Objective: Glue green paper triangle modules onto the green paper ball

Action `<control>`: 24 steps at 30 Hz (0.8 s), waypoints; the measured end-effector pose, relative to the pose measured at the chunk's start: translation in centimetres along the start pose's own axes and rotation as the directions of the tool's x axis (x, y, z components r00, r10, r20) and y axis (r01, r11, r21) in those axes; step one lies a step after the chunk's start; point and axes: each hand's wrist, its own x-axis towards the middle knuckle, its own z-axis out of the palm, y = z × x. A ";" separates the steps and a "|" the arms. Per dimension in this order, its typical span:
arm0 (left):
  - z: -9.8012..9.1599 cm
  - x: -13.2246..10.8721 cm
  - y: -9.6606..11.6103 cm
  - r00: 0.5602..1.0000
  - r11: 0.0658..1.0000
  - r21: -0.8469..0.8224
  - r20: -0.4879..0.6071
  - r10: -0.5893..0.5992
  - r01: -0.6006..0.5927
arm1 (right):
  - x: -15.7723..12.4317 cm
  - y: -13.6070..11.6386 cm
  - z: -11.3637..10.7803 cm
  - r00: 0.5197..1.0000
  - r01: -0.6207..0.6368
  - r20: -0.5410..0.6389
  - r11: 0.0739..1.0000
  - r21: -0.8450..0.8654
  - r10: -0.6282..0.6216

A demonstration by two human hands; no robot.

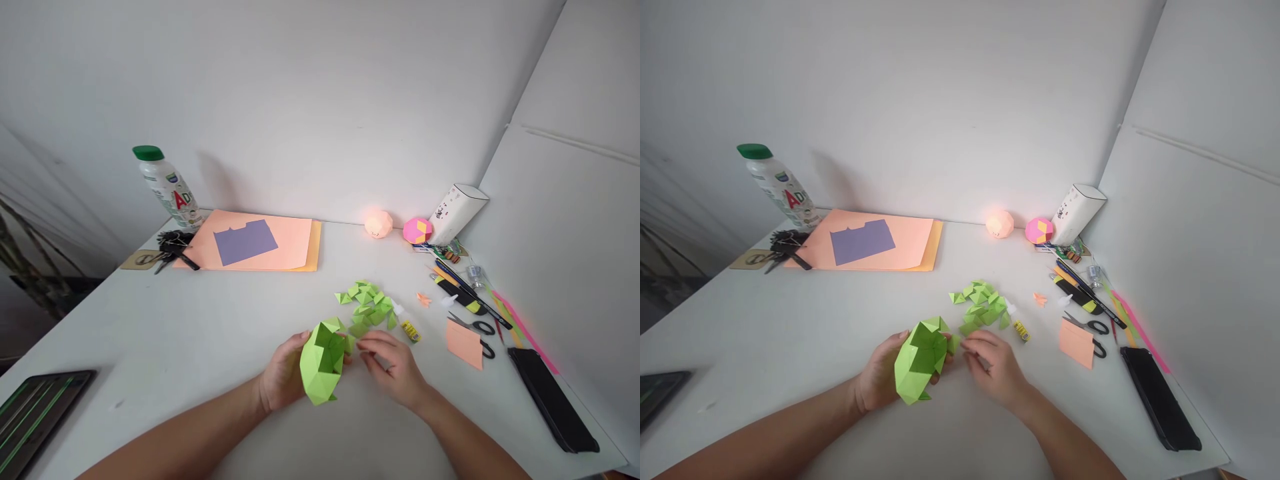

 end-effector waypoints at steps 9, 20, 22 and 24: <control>-0.4 0.2 0.0 0.999 0.998 -0.055 -0.025 -0.044 0.042 | 0.8 3.3 -3.8 0.856 -0.463 -0.150 0.604 -0.649 0.495; 0.2 0.1 0.3 0.995 0.992 -0.120 -0.077 -0.059 0.050 | 1.4 3.0 -4.8 0.798 -0.601 -0.365 0.688 -0.408 0.480; 0.4 0.2 0.3 0.995 0.991 -0.120 -0.074 -0.060 0.051 | 1.4 1.9 -5.3 0.847 -0.504 -0.310 0.838 -0.208 0.432; 0.6 0.3 0.4 0.995 0.991 -0.119 -0.077 -0.064 0.054 | 1.2 0.7 -5.6 0.889 -0.414 -0.180 0.907 0.077 0.421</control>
